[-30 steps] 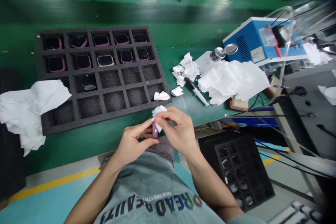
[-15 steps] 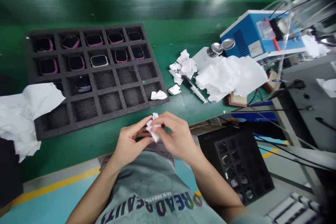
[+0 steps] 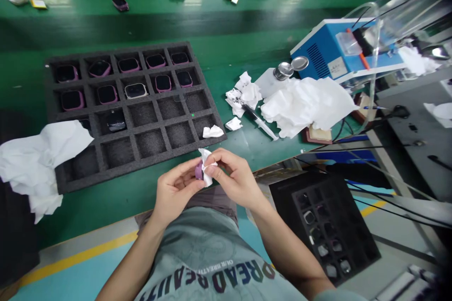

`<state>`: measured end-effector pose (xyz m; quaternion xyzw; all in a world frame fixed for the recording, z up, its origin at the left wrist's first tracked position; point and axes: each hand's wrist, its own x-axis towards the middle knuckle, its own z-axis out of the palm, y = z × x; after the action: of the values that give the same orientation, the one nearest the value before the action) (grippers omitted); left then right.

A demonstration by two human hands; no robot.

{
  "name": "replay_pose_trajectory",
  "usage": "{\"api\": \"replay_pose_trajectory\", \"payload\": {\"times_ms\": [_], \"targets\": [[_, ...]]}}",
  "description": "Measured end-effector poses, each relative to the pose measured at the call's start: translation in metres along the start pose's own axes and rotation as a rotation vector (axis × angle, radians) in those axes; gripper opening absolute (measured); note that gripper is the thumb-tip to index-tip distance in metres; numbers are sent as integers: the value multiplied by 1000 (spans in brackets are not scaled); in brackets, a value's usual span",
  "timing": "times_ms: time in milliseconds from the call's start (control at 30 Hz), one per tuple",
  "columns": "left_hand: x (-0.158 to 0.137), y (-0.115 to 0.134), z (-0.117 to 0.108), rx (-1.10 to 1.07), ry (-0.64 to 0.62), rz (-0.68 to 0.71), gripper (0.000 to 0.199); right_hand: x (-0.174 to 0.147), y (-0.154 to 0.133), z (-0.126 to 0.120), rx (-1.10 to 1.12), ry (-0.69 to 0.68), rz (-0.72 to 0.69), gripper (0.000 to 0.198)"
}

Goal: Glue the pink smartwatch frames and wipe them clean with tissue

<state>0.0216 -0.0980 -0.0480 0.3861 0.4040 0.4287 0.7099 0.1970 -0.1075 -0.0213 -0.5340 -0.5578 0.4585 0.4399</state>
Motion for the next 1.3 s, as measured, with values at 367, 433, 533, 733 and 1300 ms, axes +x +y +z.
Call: {"api": "replay_pose_trajectory", "payload": {"times_ms": [367,433,533,733,1300], "targets": [[-4,-8,-2,193,47,96,42,-5,-14,14,-205,110,-144,12],[-6,-8,-2,201,43,119,46,5,-7,12,-269,149,-125,13],[-7,-5,0,171,17,145,46,15,4,0,-319,194,-77,12],[-7,-1,1,174,12,151,46,-4,0,-17,-232,227,-24,10],[-1,-8,-2,131,-25,242,53,4,3,4,249,38,187,26]]}}
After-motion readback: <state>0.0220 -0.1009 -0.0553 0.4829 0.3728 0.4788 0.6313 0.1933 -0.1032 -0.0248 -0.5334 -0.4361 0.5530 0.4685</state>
